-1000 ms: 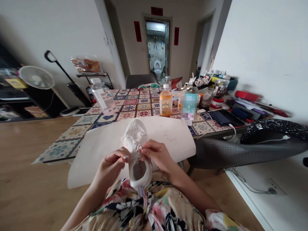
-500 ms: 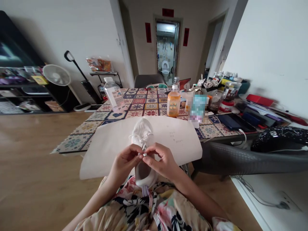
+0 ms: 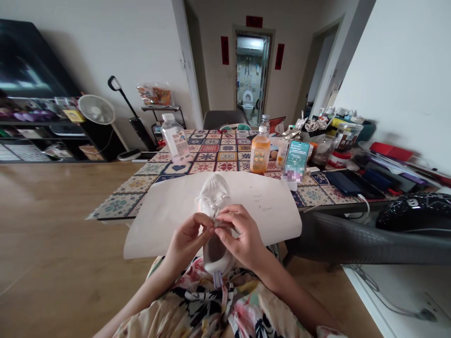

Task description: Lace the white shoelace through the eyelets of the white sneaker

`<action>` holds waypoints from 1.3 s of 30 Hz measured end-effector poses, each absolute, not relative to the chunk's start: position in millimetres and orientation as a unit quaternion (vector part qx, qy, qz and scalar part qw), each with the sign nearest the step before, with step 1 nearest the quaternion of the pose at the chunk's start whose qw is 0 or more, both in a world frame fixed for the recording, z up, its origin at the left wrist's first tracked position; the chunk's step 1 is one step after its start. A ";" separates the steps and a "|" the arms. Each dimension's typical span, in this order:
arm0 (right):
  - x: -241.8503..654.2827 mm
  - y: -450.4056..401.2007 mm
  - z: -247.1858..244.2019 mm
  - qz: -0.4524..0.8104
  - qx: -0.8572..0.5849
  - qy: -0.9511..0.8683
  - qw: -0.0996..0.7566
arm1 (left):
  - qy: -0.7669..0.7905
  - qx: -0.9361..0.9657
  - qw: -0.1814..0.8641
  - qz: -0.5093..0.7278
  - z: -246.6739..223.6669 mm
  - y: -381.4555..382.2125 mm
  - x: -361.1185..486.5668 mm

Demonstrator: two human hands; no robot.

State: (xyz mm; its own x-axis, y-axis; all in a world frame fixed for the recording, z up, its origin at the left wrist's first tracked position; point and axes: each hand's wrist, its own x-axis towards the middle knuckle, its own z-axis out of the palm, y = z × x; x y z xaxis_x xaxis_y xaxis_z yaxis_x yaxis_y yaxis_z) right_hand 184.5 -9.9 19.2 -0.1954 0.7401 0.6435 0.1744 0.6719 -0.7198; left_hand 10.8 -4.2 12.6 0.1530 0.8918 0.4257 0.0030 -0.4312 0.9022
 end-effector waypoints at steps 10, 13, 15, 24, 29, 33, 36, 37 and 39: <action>185.0 -10.0 20.6 0.312 -0.346 -0.718 0.517 | 0.335 0.640 0.394 0.568 15.1 -2.7 9.1; 184.3 -11.2 18.6 0.369 -0.331 -0.695 0.521 | 0.332 0.636 0.404 0.567 16.9 -3.6 9.3; 183.1 -11.0 18.0 0.369 -0.322 -0.702 0.517 | 0.333 0.630 0.419 0.563 17.0 -4.5 9.6; 183.6 -8.2 21.8 0.217 -0.306 -0.735 0.565 | 0.358 0.626 0.413 0.556 12.7 5.7 6.3; 196.5 -5.9 31.4 0.223 -0.220 -0.794 0.521 | 0.391 0.637 0.328 0.578 11.1 24.0 -5.0; 203.3 -3.4 34.7 0.221 -0.176 -0.841 0.461 | 0.418 0.649 0.274 0.573 6.6 34.8 -8.4; 204.6 -2.2 33.4 0.223 -0.184 -0.864 0.413 | 0.424 0.663 0.255 0.562 3.5 38.0 -8.6; 204.8 -1.9 32.7 0.221 -0.187 -0.868 0.404 | 0.424 0.667 0.251 0.559 2.7 38.3 -9.0; 205.4 -1.6 31.6 0.207 -0.195 -0.870 0.404 | 0.422 0.675 0.245 0.554 1.4 37.9 -10.7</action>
